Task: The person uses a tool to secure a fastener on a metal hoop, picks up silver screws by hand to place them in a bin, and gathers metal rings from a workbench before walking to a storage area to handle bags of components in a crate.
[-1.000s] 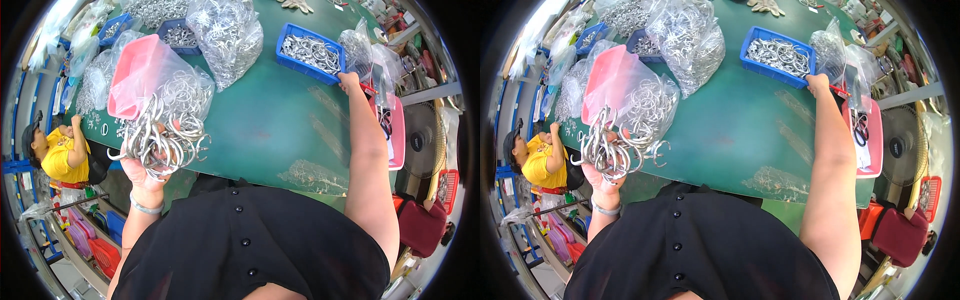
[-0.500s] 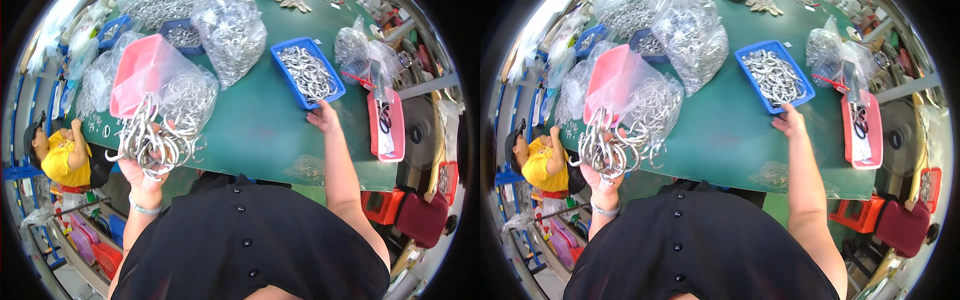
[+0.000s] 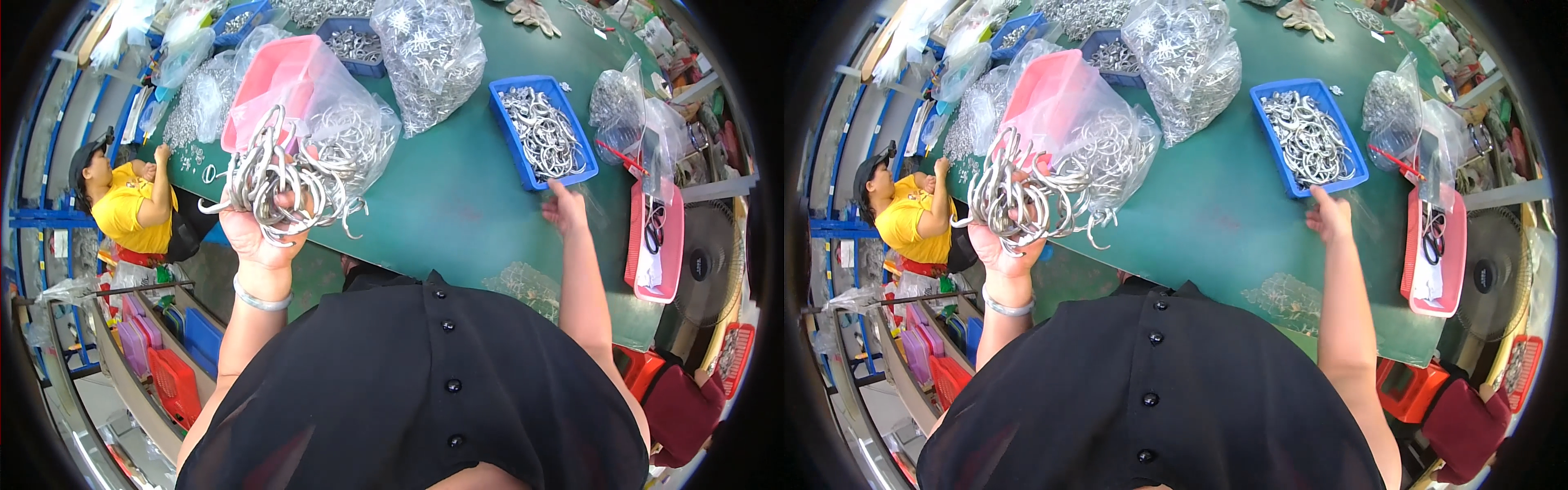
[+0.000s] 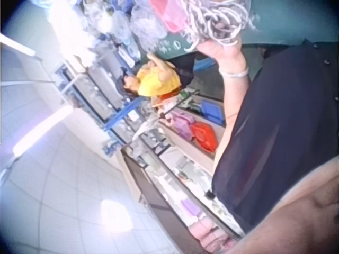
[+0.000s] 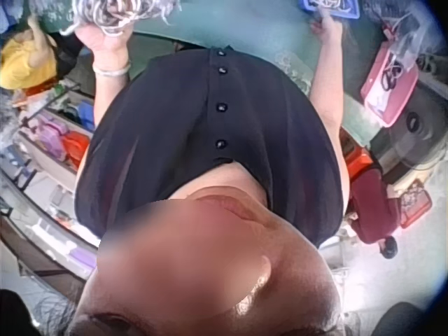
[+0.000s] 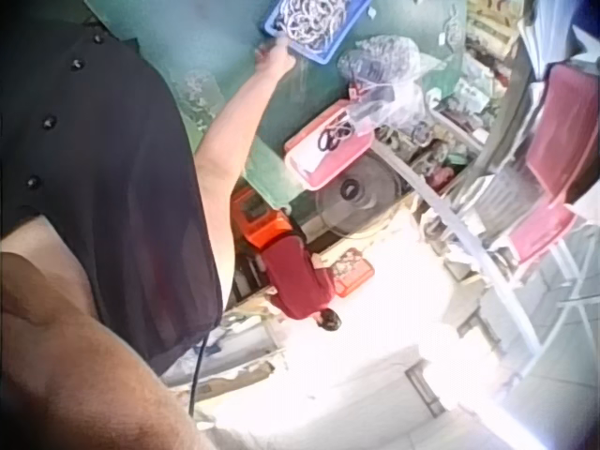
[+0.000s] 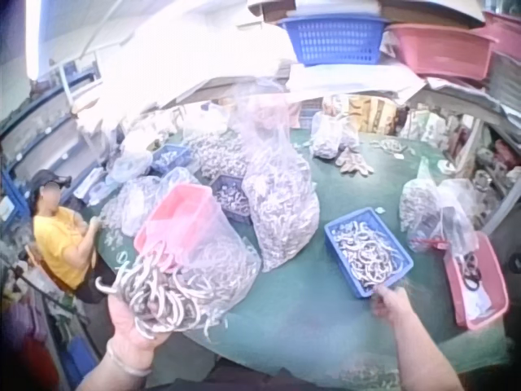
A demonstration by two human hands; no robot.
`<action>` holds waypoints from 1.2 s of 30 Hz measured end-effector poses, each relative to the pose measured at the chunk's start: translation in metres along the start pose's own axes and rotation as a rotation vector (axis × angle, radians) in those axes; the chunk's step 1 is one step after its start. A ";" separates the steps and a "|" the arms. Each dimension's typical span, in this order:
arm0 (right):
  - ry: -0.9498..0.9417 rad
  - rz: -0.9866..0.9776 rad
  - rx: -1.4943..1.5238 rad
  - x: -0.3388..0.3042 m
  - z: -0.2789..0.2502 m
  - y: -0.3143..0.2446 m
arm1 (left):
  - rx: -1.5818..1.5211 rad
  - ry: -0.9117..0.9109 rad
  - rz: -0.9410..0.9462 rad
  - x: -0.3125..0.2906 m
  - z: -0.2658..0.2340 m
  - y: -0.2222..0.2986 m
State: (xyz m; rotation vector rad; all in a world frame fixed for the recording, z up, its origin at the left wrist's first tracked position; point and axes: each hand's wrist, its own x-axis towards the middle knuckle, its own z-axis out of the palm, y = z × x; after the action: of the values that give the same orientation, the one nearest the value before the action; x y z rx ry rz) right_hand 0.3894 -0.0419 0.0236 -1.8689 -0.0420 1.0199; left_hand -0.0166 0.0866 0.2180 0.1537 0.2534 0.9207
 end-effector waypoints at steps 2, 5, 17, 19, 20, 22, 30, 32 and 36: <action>0.103 -0.202 -0.186 -0.020 0.011 0.021 | 0.009 -0.031 -0.005 0.006 0.004 -0.005; -0.560 -0.390 -0.145 -0.081 0.086 0.017 | 0.029 -0.010 -0.091 0.009 0.008 -0.010; -1.358 -0.366 0.019 -0.111 0.163 -0.030 | -0.004 -0.044 -0.273 0.045 0.011 -0.030; -1.426 -0.382 -0.009 -0.116 0.156 -0.027 | -0.006 -0.054 -0.277 0.049 0.015 -0.035; -1.460 -0.340 0.024 -0.120 0.154 -0.024 | -0.008 -0.063 -0.278 0.051 0.016 -0.038; -1.448 -0.332 0.083 -0.131 0.155 -0.018 | 0.005 -0.040 -0.271 0.057 0.007 -0.037; -1.071 -0.497 0.265 -0.138 0.161 0.008 | -0.006 -0.141 -0.450 0.078 0.003 -0.052; -0.984 -0.554 0.180 -0.145 0.148 -0.003 | -0.043 -0.009 -0.362 0.079 0.002 -0.050; -0.911 -0.587 0.058 -0.143 0.130 -0.016 | 0.028 0.006 -0.276 0.072 0.012 -0.051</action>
State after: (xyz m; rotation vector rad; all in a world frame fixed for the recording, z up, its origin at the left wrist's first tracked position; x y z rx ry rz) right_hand 0.2163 -0.0005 0.1018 -1.0851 -1.0141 1.3191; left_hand 0.0675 0.1132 0.2070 0.1380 0.2854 0.6436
